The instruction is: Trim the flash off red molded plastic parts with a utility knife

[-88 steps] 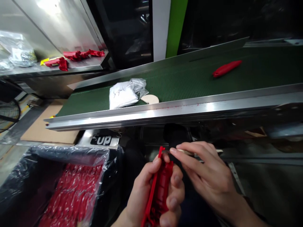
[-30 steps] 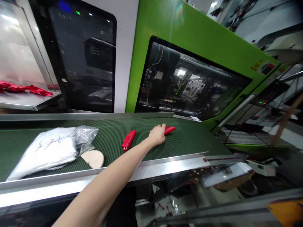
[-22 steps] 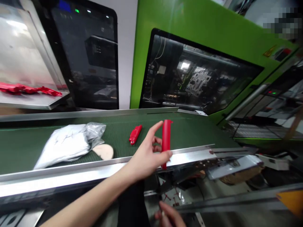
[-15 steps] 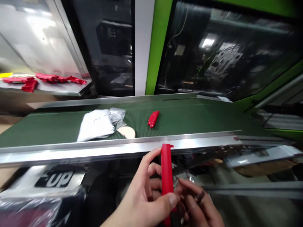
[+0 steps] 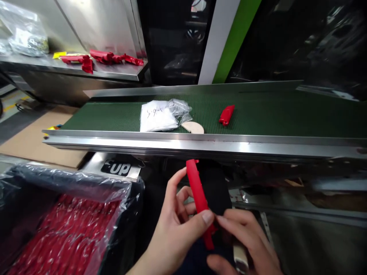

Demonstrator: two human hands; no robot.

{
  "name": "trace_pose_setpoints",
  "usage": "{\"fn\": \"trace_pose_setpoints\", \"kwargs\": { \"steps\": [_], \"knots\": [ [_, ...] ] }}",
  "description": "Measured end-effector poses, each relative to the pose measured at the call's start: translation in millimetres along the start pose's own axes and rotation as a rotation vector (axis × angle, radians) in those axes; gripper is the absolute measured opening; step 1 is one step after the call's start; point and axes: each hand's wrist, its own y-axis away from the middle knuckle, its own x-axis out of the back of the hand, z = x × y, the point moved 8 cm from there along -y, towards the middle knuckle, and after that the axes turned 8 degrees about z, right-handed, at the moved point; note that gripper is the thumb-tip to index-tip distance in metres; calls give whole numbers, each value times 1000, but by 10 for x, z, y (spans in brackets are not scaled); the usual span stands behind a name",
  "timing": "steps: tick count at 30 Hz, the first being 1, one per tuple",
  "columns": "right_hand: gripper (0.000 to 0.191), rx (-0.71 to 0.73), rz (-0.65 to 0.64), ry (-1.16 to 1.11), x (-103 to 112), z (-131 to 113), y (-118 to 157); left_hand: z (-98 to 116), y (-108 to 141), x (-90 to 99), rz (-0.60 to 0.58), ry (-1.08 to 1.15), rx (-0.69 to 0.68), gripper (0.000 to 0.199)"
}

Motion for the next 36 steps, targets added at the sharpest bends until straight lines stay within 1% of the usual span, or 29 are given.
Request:
{"fn": "trace_pose_setpoints", "kwargs": {
  "steps": [3,7,9,12,14,18,21,24,26,28,31,36],
  "knots": [
    [39,-29,-15,-6,-70,-14,-6,-7,20,122,67,1,7,80],
    [40,24,-40,-39,-137,-49,-13,33,38,195,107,-26,-21,78],
    [38,19,-57,-34,-161,-43,-4,38,48,220,117,-54,-23,74],
    [31,-56,-45,18,-169,-16,25,56,65,245,116,-95,-58,68],
    [27,-115,10,41,-145,-11,48,70,75,263,110,-113,-88,64],
    [24,-227,73,75,-131,31,80,91,78,316,106,-133,-122,56],
    [24,-270,79,58,-124,88,63,124,59,381,130,-122,-143,49],
    [30,-249,6,-14,-160,103,24,118,26,443,159,-63,-112,46],
    [35,-240,-60,-73,-199,95,8,82,1,469,174,-17,-61,48],
    [37,-241,-96,-126,-229,74,-4,44,-20,481,185,27,-15,51],
    [39,-256,-96,-161,-255,42,-31,2,-45,474,188,91,29,50],
    [37,-272,-59,-196,-275,24,-76,-56,-74,476,214,148,92,52]
  ]
}}
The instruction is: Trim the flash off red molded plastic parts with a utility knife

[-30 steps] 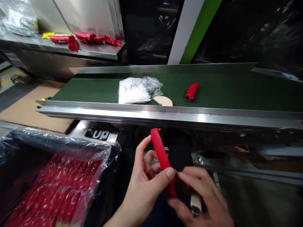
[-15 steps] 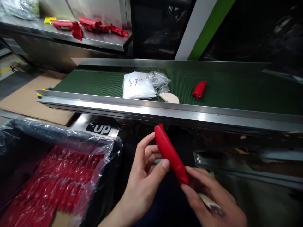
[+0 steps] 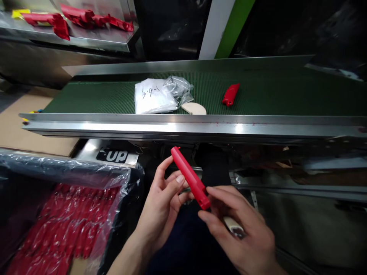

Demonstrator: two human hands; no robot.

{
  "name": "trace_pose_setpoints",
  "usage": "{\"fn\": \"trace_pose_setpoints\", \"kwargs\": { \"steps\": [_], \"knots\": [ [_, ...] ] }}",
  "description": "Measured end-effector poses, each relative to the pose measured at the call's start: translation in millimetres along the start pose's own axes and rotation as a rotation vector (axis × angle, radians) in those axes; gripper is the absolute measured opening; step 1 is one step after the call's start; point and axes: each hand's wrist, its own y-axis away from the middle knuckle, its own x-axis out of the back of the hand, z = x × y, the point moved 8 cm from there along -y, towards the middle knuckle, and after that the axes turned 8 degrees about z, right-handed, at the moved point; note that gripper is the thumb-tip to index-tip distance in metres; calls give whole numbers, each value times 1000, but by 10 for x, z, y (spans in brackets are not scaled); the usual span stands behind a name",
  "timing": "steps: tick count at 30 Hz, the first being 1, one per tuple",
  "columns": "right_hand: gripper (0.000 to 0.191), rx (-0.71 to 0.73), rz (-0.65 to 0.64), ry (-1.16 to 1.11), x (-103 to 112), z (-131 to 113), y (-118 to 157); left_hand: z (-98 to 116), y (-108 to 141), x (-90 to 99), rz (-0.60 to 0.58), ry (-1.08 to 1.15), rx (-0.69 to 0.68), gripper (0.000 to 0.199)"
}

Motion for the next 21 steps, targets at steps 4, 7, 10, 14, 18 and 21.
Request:
{"fn": "trace_pose_setpoints", "kwargs": {
  "steps": [4,7,10,14,18,21],
  "knots": [
    [40,-22,5,-21,-4,43,13,-43,-2,-4,1,15,37,52],
    [43,-51,13,-24,8,94,28,-71,1,11,15,9,44,49],
    [44,-84,8,-26,20,141,27,-91,-8,16,18,0,33,48],
    [40,-77,4,-1,61,160,8,-100,-28,22,27,-35,10,48],
    [36,-55,42,75,143,195,-10,-45,-23,40,42,-72,-68,44],
    [35,-46,76,130,201,252,-10,16,-4,75,65,-98,-148,38]
  ]
}}
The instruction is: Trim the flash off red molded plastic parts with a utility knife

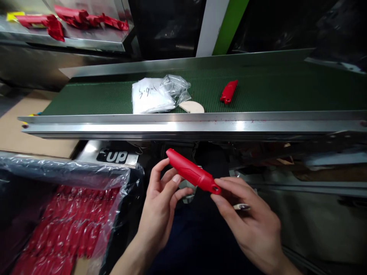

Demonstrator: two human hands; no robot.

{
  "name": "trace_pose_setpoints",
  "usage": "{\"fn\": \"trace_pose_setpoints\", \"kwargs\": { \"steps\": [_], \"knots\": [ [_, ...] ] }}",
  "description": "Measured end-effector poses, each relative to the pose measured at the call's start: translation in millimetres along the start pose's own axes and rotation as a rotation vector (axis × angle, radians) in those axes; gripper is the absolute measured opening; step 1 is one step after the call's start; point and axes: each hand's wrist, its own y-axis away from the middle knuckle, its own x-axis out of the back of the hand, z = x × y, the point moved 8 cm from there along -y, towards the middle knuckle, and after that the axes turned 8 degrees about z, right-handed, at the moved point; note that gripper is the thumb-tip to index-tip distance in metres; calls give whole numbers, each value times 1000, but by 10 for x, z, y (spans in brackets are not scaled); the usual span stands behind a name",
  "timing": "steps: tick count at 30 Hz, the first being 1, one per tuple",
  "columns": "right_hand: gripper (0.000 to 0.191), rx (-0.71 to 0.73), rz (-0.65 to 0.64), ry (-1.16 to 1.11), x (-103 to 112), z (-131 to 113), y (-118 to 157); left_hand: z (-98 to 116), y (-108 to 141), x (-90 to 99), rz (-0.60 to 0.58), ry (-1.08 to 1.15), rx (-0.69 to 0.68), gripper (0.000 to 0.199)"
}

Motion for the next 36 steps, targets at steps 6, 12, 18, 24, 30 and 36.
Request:
{"fn": "trace_pose_setpoints", "kwargs": {
  "steps": [6,12,18,24,30,36],
  "knots": [
    [33,-21,36,62,49,140,39,58,21,69,39,-28,-82,26],
    [31,-205,51,62,84,292,45,109,64,108,69,-101,-134,16],
    [33,-493,1,-123,33,579,174,105,96,113,56,-66,-114,18],
    [33,-664,-22,-362,-44,740,270,98,103,82,7,-64,-99,22],
    [32,-671,-33,-385,-76,732,259,80,87,116,28,-85,-85,24],
    [31,-666,-59,-355,-89,718,269,83,82,105,42,-112,-94,23]
  ]
}}
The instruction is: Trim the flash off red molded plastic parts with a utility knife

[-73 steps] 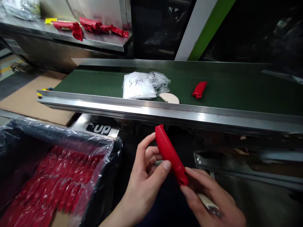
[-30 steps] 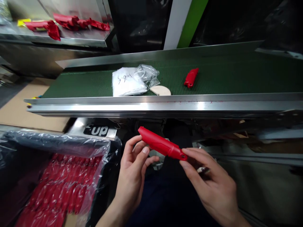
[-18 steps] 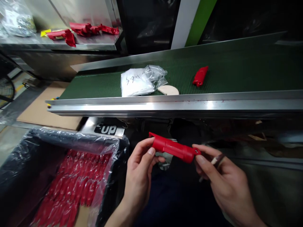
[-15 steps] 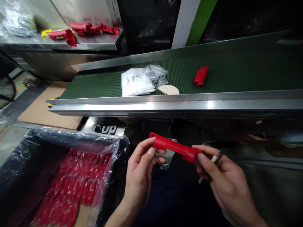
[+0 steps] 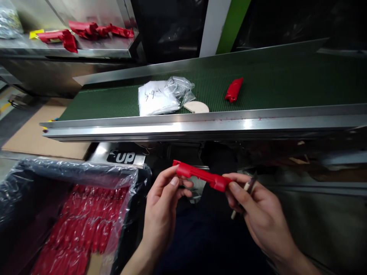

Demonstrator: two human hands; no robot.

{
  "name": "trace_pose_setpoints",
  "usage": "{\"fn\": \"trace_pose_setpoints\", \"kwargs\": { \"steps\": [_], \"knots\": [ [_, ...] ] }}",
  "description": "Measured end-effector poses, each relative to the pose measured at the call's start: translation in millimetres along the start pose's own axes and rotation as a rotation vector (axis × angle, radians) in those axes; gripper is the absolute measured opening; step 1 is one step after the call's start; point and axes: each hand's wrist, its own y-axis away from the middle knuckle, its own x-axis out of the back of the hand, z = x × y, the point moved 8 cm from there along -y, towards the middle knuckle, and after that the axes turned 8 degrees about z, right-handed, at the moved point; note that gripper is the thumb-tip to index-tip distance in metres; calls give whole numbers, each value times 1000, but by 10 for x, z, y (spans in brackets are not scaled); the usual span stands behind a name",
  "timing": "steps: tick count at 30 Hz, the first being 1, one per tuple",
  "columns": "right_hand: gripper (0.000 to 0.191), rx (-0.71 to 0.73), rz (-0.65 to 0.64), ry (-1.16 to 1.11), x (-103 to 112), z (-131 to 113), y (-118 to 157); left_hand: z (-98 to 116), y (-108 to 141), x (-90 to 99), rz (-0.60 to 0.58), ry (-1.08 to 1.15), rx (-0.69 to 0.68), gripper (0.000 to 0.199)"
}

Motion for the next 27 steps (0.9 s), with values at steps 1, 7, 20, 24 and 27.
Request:
{"fn": "trace_pose_setpoints", "kwargs": {
  "steps": [1,7,20,24,27],
  "knots": [
    [32,3,6,12,7,0,3,4,1,-2,3,-2,-5,24],
    [28,133,26,117,-4,-180,38,-10,-25,7,-9,1,-14,24],
    [33,737,-300,382,-398,-781,446,-280,7,-246,-117,134,318,36],
    [43,646,-119,432,-198,-768,233,-258,90,-308,-179,132,323,28],
    [40,816,-170,496,-222,-909,199,-196,166,-353,-227,126,286,22]
  ]
}}
